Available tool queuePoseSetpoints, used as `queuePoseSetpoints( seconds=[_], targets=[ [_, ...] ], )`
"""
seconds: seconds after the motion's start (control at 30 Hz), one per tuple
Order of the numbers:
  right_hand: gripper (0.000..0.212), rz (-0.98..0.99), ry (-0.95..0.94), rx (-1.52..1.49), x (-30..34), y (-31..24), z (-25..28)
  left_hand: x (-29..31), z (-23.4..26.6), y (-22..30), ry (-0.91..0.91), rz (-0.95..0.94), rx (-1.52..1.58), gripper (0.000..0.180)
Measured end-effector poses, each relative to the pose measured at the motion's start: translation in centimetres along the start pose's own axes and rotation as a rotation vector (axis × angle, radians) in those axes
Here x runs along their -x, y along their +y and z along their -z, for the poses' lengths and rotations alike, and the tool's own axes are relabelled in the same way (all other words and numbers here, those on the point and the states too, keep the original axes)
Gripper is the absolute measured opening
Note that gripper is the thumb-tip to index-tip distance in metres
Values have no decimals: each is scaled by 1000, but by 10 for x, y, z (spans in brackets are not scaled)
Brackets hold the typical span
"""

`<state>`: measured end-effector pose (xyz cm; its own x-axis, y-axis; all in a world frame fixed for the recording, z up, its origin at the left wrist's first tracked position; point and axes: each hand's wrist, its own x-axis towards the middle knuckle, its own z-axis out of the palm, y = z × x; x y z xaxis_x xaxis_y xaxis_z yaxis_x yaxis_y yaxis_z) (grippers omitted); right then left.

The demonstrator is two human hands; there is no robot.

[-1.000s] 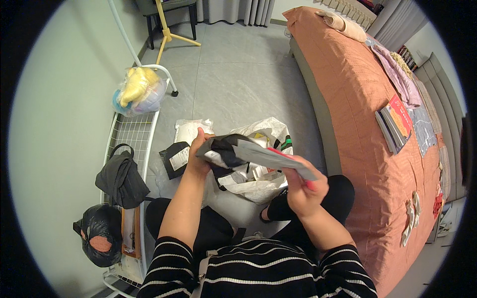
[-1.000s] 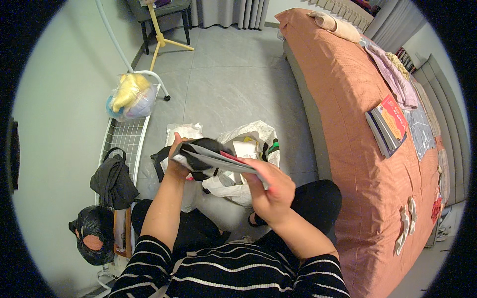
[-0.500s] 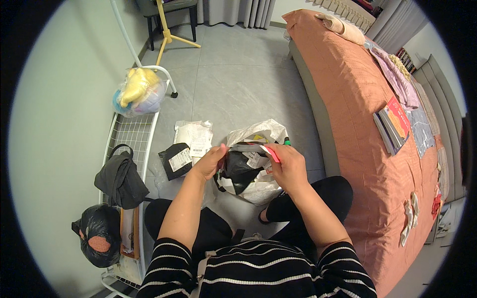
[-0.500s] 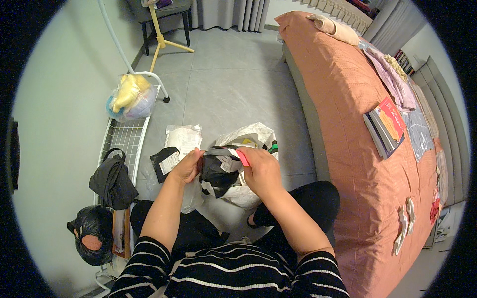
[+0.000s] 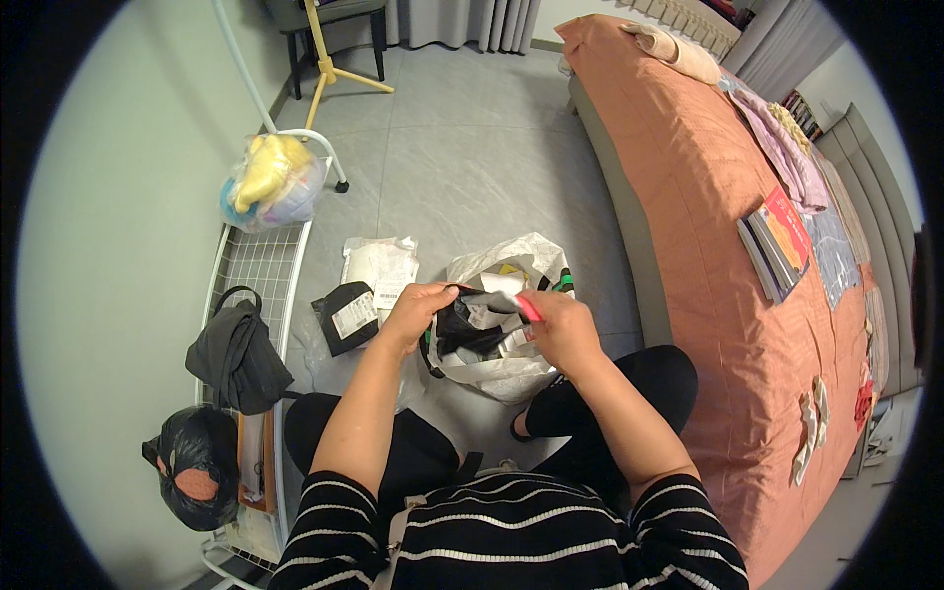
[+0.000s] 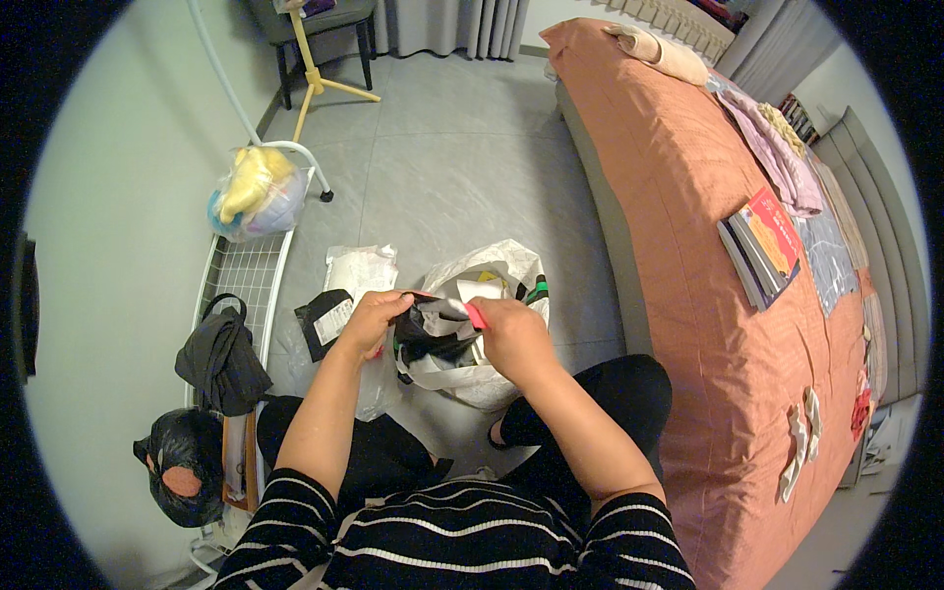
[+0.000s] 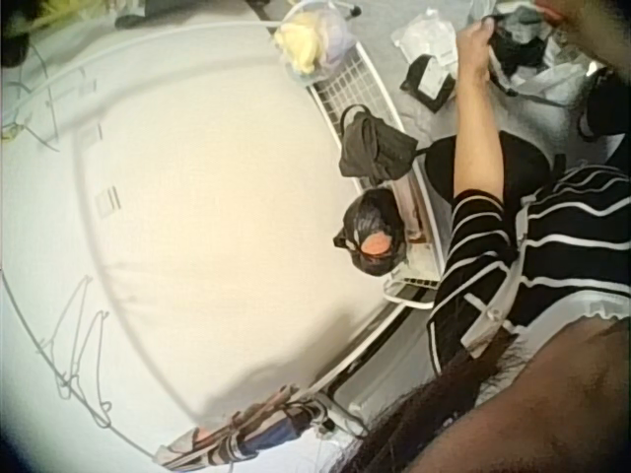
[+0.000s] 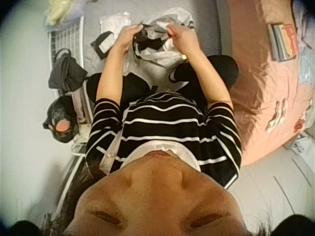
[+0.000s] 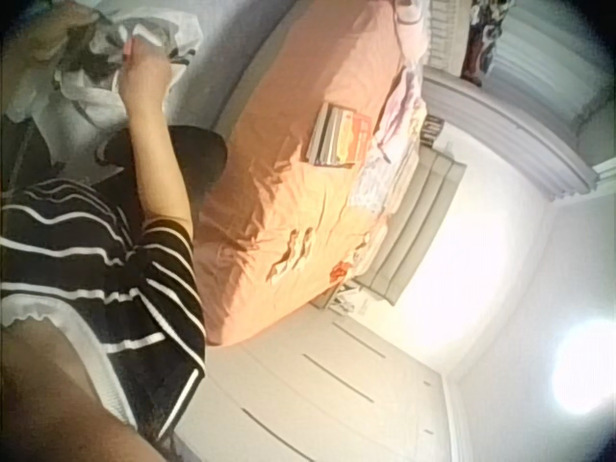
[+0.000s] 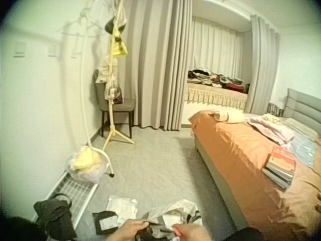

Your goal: The person sits on the floor and unpacks various items from a white plastic bag, including papers, packaged goods, and clothing. They remove each item, briefly handle it, and place it on the floor or on a nearby bed.

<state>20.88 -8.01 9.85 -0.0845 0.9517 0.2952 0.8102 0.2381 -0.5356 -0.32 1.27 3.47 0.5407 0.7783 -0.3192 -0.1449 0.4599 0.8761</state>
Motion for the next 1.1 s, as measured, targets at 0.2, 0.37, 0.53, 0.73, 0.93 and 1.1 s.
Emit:
queuePoseSetpoints(
  seconds=[0.2,0.37,0.53,0.73,0.93,1.1],
  targets=[
    [27,181,-35,238,10,-4,-31,-5,-6,-11,-82,-236,-385,23],
    [23,96,-235,438,9,1,-56,-3,-8,-18,-99,-368,-569,22],
    [29,258,21,393,11,7,-76,-6,-9,-30,54,-386,-611,23],
    [7,58,-210,522,14,22,-96,-7,-21,-47,50,-283,-534,26],
    [11,-170,96,173,7,26,-77,-6,-30,-44,333,-443,-408,83],
    [14,-385,179,-136,6,5,-66,-2,-43,-59,266,-462,-683,94]
  ],
)
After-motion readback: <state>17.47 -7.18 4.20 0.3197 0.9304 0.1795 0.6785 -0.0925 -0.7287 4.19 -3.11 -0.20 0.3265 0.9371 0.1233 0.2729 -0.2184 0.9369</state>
